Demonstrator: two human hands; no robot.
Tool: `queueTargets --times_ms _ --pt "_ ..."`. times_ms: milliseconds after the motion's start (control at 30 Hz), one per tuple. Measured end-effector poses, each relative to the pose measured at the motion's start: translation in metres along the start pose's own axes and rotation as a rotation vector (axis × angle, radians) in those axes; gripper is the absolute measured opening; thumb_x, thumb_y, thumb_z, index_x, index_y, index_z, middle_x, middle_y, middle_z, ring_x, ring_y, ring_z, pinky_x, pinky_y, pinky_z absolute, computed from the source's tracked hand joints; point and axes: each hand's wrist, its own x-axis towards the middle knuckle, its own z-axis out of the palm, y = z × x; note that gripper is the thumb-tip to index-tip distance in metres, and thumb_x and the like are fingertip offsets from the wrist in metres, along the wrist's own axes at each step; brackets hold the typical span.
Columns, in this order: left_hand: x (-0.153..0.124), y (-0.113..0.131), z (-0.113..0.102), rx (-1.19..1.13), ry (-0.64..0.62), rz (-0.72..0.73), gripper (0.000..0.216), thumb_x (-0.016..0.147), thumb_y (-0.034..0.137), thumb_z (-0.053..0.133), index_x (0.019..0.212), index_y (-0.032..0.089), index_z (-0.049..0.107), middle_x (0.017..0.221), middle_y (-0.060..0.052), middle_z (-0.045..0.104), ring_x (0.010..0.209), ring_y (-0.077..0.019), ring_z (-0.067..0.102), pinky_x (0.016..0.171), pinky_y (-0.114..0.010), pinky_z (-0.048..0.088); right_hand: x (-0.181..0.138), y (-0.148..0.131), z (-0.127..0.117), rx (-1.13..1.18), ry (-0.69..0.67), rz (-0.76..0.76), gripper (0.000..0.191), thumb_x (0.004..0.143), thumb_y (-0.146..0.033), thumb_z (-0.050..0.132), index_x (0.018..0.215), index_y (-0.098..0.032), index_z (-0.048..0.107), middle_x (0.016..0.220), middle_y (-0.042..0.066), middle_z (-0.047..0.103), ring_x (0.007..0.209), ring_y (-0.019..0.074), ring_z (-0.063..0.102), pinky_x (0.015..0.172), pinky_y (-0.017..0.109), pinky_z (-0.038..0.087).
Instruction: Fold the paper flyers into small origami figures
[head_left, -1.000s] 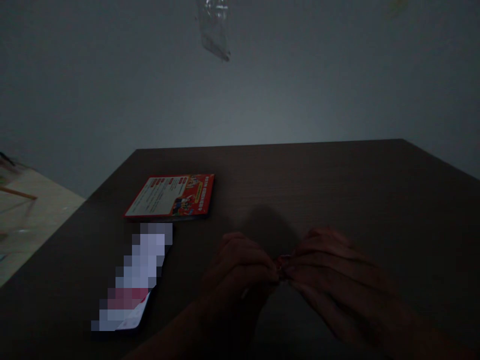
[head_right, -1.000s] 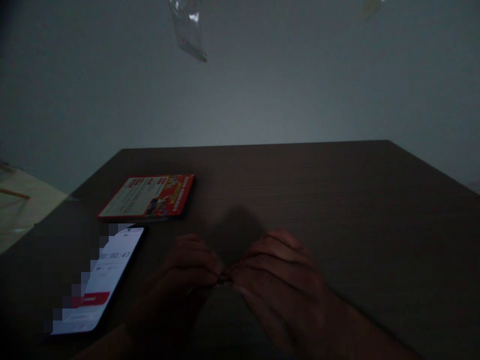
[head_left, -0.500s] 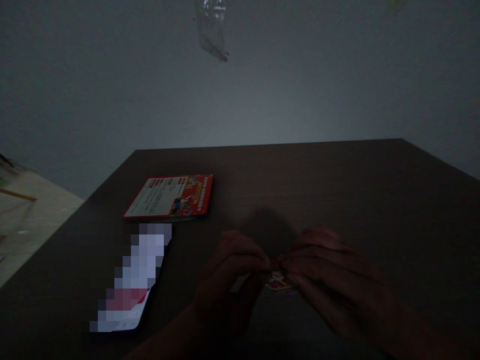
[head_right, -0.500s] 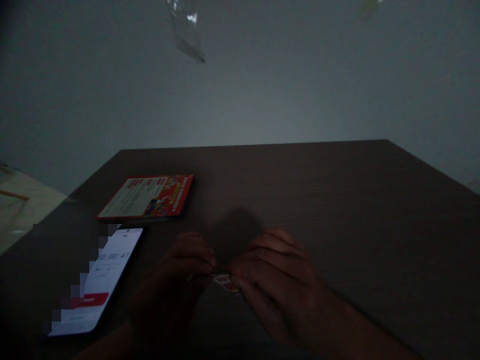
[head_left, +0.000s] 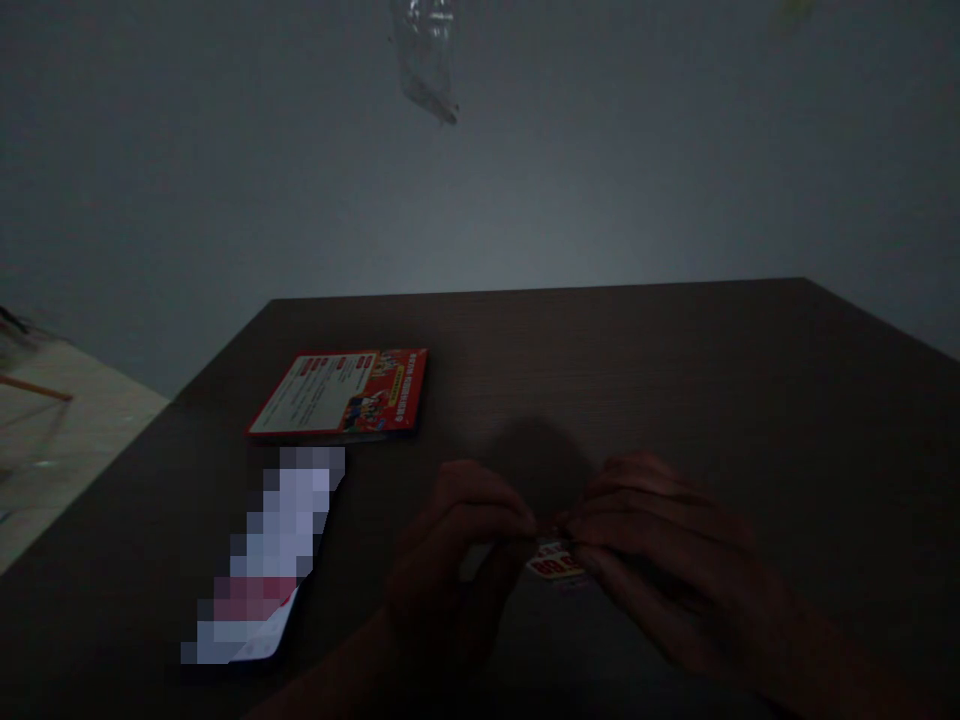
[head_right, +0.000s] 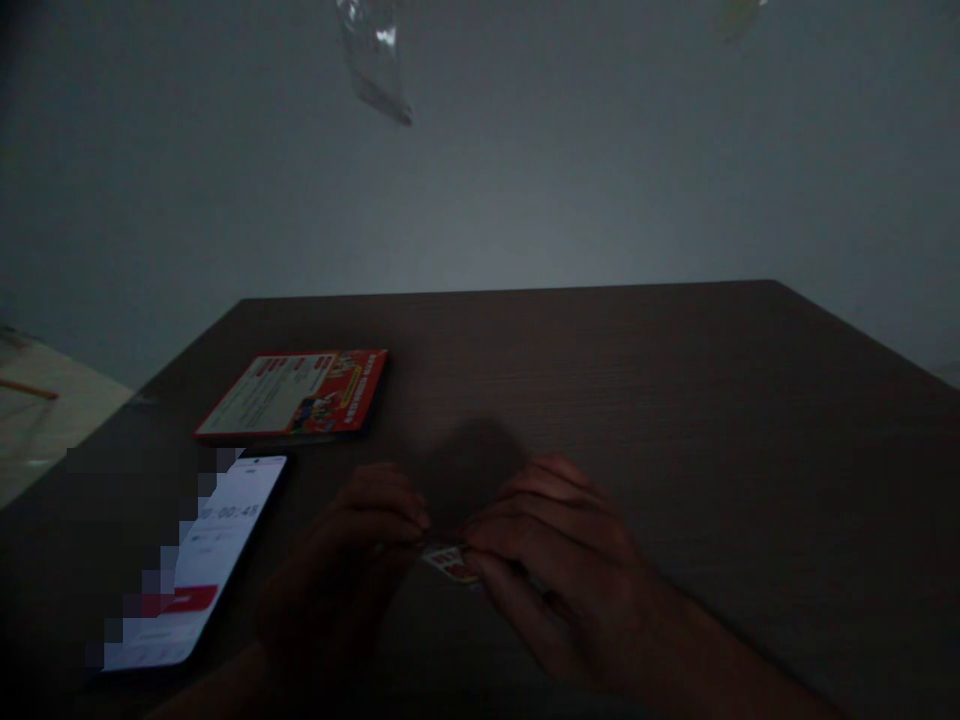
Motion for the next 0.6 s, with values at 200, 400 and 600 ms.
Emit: queueTargets --times_ms 200,400,600 --pt "0.0007 0.0000 -0.0007 0.005 -0.009 -0.002 0.014 0.082 0.005 0.054 0.091 0.015 0.059 0.080 -0.007 0.062 0.076 -0.0173 0.058 0.071 -0.036 0.049 -0.0001 0.0001 0.0005 -0.045 -0.009 0.023 0.020 0.079 -0.004 0.057 0.094 -0.015 0.063 0.072 0.002 0.066 0.069 0.0151 0.061 0.070 0.033 0.047" --pt "-0.0018 -0.0029 -0.0003 -0.017 0.038 -0.047 0.017 0.081 0.004 0.055 0.092 0.016 0.058 0.081 -0.006 0.061 0.076 -0.0169 0.059 0.069 -0.033 0.048 0.0012 -0.0007 0.0005 -0.058 0.000 0.030 0.019 0.079 -0.005 0.057 0.094 -0.015 0.063 0.073 0.003 0.068 0.067 0.0146 0.062 0.069 0.032 0.046" --pt "-0.0051 -0.0037 -0.0002 -0.026 0.046 -0.094 0.015 0.082 0.006 0.055 0.092 0.017 0.058 0.083 -0.006 0.061 0.079 -0.0171 0.058 0.069 -0.032 0.049 0.0014 -0.0007 0.0021 -0.044 0.017 0.073 0.018 0.080 -0.005 0.057 0.093 -0.016 0.063 0.071 0.002 0.068 0.064 0.0145 0.061 0.066 0.031 0.045"
